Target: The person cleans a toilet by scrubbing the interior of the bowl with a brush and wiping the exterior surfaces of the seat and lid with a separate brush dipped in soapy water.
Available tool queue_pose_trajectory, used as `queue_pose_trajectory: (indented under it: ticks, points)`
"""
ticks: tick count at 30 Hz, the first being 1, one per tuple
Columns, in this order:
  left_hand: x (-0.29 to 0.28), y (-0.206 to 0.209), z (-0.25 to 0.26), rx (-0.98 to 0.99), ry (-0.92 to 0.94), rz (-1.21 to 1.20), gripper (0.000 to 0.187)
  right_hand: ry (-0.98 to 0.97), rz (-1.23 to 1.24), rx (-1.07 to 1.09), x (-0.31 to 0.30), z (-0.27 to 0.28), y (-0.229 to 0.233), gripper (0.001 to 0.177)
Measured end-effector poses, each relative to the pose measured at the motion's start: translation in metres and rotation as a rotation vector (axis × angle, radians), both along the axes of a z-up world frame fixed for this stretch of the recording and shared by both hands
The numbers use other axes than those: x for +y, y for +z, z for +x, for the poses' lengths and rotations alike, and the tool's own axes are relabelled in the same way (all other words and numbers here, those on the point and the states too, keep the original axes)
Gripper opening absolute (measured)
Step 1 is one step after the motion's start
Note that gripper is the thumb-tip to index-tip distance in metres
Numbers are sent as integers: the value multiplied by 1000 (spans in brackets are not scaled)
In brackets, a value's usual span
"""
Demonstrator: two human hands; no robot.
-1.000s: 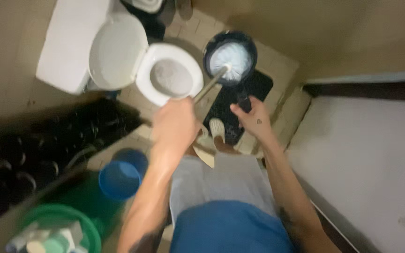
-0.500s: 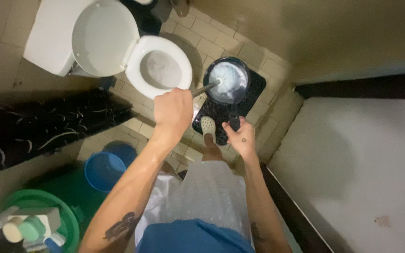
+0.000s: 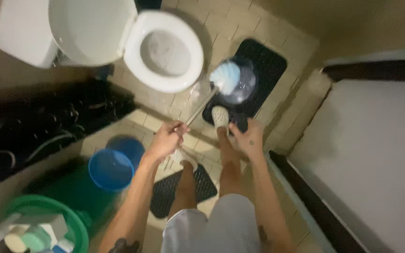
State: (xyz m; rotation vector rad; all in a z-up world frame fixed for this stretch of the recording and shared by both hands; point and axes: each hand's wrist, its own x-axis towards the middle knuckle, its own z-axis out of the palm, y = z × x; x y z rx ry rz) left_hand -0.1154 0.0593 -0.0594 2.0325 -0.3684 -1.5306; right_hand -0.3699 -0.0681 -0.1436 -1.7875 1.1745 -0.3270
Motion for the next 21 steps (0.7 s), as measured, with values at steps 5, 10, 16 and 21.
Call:
queue_pose_trajectory:
  ticks: [5,10,16,21]
  points:
    - [56,-54,4,356,369,128,43,-107,289,114,-2,37,-67,45]
    - [103,-162,30,-96,232,148,41,-74,423,84,10,64,-89,23]
    - [92,-272,64,-532,-164,290,27,-36,516,-26,8,84,-116,21]
    - [28,-339,45,-465,-131,216,29,-134,515,158,2,105,-115,81]
